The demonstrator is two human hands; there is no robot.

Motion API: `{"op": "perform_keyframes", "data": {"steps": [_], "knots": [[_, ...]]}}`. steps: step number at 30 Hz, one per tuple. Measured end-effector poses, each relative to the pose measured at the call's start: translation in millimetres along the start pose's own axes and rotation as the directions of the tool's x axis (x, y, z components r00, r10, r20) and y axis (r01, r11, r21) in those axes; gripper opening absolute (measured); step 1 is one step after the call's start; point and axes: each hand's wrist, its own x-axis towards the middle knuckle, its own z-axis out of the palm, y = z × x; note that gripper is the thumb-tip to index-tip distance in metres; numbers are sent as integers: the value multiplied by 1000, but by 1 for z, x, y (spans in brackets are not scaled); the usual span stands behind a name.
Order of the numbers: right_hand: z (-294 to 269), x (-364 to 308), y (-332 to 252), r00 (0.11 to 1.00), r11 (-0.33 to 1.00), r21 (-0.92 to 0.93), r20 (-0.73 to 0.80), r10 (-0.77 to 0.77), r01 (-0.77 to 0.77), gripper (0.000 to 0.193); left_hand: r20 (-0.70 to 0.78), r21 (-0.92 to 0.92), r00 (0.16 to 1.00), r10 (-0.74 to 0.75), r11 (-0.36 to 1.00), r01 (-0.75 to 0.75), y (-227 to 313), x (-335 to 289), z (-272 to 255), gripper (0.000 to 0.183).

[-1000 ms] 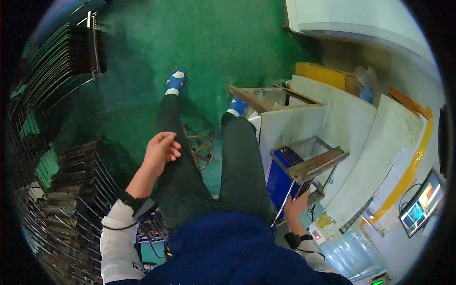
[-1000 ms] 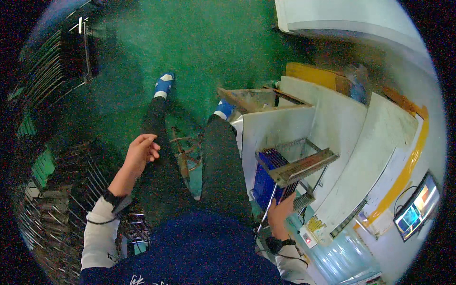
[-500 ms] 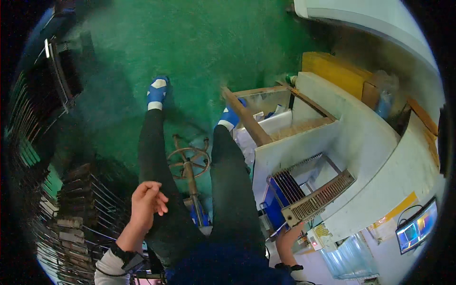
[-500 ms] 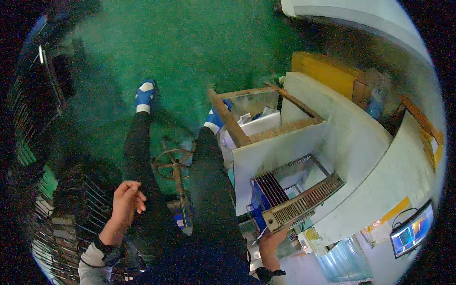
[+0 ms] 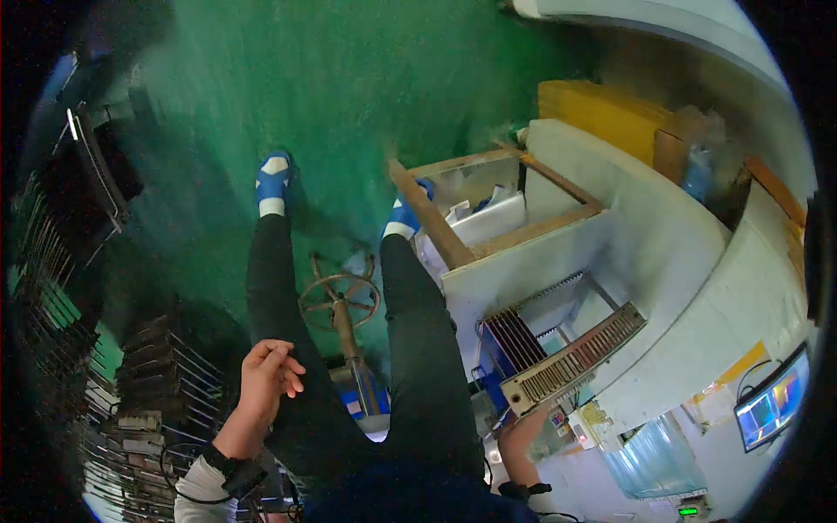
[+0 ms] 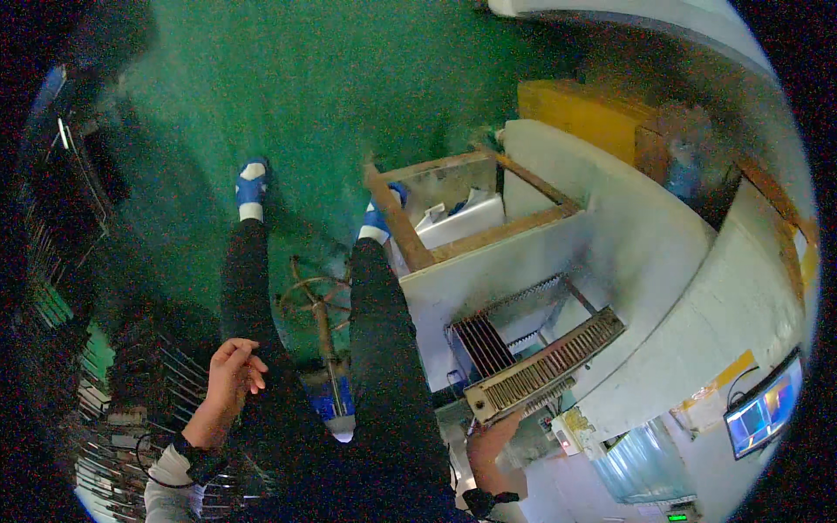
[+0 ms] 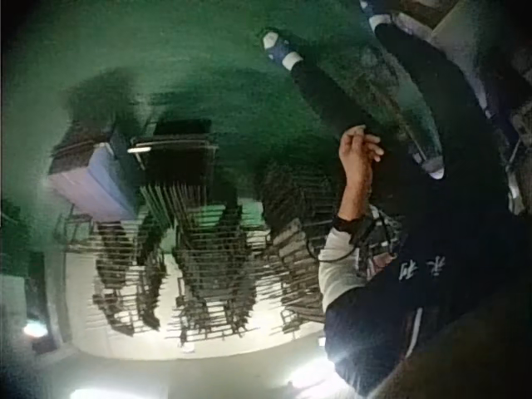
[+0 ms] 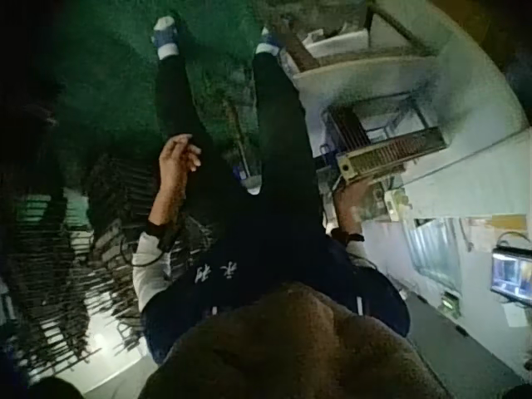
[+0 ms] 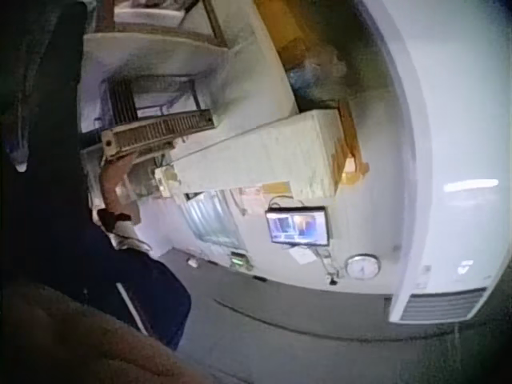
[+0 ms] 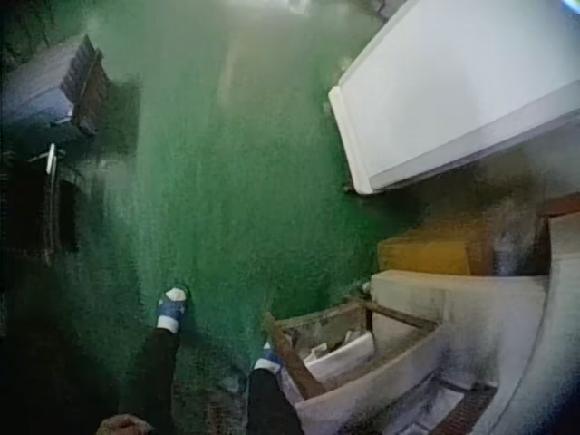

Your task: Transfer blue circuit panels from a storage rack to the rollers of a conveyor processing machine.

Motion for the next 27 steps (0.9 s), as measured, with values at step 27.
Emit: {"op": "perform_keyframes", "data": {"steps": [27], "knots": [[17, -51, 131, 899, 765, 551, -430, -82, 333, 70, 50, 388, 863, 503, 786, -481, -107, -2, 35, 26]]}}
